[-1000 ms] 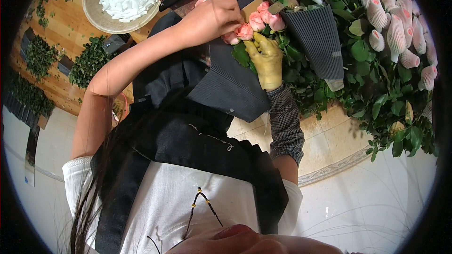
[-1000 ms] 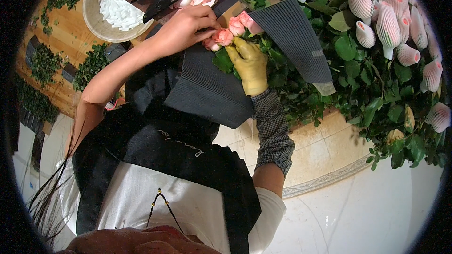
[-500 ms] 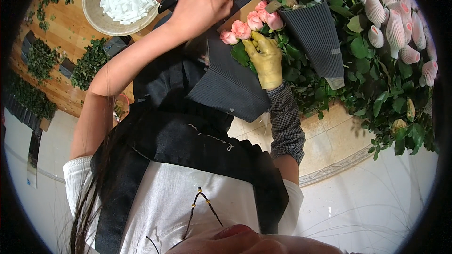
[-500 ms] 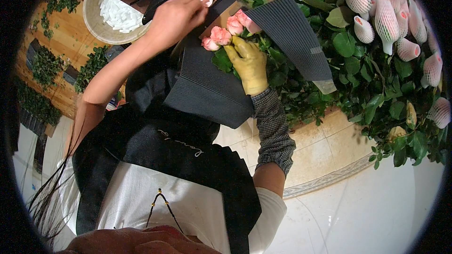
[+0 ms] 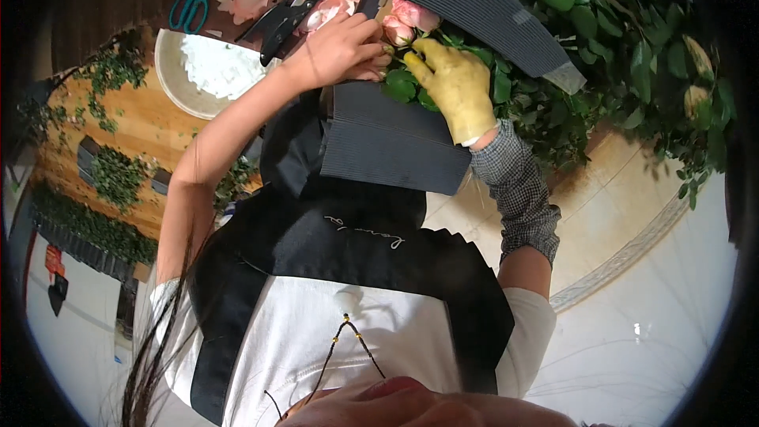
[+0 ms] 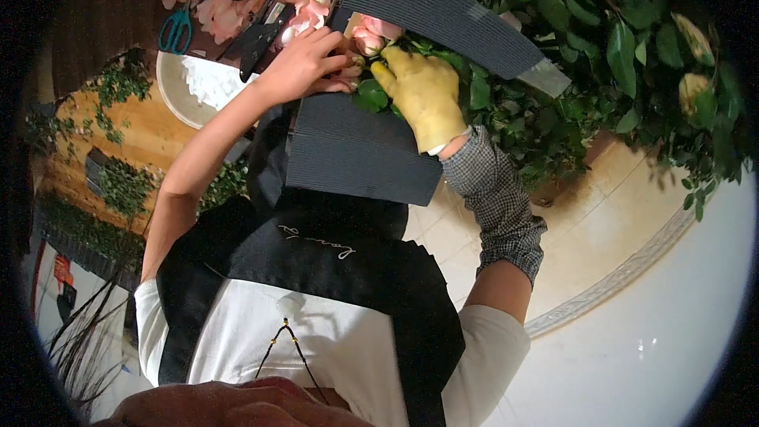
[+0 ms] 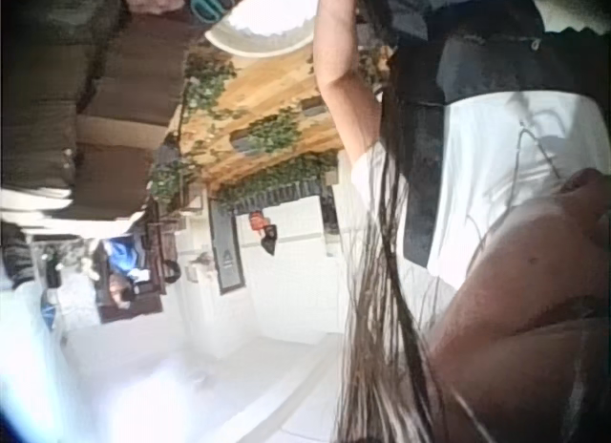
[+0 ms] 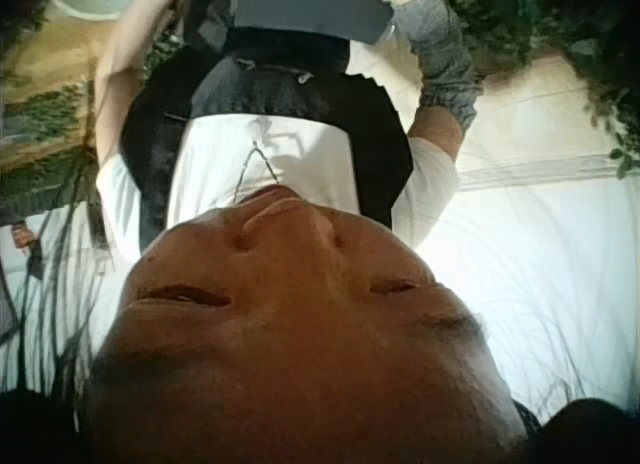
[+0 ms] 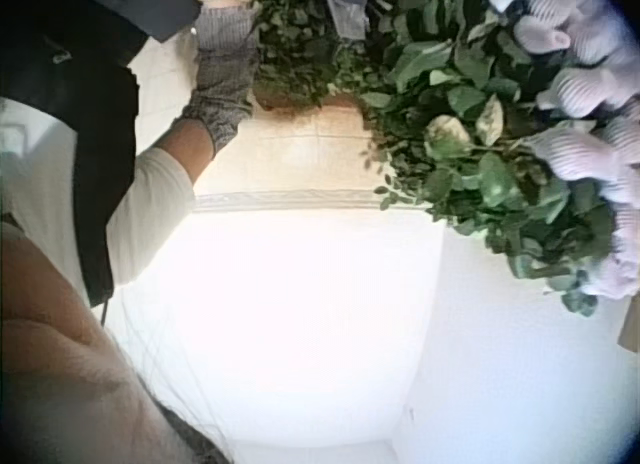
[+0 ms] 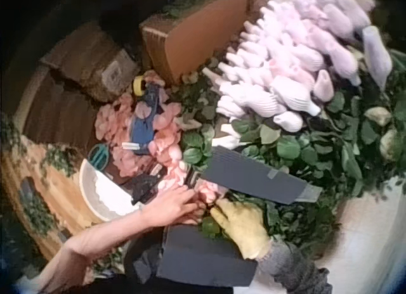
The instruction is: The person arranges pink roses into a small black rectangular box using a floral foam base, placing the roses in rows and then securing the box with a lid and a decorative sleeve.
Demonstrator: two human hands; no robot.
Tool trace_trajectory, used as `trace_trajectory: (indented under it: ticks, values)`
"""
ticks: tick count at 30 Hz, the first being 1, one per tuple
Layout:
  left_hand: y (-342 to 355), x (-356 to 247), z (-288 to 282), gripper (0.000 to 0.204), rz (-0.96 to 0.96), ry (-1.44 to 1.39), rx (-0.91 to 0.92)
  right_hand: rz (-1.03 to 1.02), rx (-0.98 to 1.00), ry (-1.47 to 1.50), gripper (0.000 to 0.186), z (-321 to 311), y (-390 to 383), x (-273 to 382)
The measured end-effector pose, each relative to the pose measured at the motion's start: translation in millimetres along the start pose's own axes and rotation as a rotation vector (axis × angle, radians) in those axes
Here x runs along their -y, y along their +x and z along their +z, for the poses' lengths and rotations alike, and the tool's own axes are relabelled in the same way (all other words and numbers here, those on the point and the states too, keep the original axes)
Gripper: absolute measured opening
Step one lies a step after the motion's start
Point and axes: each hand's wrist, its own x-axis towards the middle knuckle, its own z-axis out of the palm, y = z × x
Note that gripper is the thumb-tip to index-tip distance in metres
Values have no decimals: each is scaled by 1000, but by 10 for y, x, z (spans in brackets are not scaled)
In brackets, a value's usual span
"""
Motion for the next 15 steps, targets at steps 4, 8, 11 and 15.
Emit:
trace_trajectory:
  ticks: [4, 8, 11, 15]
  values:
    - [58, -5, -8, 30, 47, 53, 62, -5, 67, -169, 21, 222, 109, -3]
    - [90, -71, -31, 29, 105, 184, 13, -31, 135, -247, 21, 299, 105, -4]
    - [26, -70, -13, 35, -33, 110, 80, -38, -2, -132, 27, 218, 17, 9]
    - [8, -49, 10, 36, -9, -60, 26, 62, 135, -409, 15, 151, -37, 92]
